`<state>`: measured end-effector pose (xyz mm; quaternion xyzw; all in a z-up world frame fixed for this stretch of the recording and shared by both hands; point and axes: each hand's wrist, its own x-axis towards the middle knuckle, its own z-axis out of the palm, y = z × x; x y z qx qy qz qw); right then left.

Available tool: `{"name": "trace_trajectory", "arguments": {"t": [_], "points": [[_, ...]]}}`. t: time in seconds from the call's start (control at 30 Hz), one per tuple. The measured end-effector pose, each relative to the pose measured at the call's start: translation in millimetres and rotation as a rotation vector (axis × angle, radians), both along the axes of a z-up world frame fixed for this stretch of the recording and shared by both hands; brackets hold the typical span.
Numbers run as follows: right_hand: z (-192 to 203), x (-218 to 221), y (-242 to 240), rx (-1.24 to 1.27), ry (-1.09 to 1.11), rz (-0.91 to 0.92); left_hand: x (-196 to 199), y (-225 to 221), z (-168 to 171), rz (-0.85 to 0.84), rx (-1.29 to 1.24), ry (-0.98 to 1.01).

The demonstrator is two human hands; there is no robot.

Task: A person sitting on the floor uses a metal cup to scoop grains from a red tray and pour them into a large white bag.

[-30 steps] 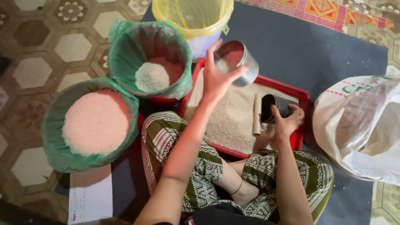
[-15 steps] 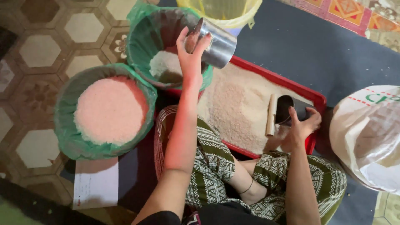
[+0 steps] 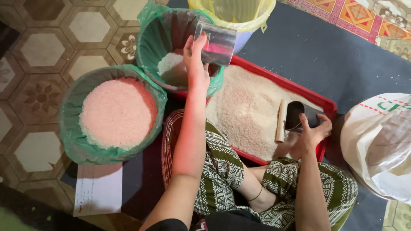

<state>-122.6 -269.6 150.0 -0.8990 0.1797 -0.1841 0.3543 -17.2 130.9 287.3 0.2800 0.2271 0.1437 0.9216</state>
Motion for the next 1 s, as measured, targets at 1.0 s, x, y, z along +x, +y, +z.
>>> {"name": "trace_trajectory", "arguments": {"t": [1.0], "points": [[-4.2,1.9,-4.5,0.009,0.021,-0.012,1.0,5.8,-7.1,0.009,-0.149,-0.097]]}}
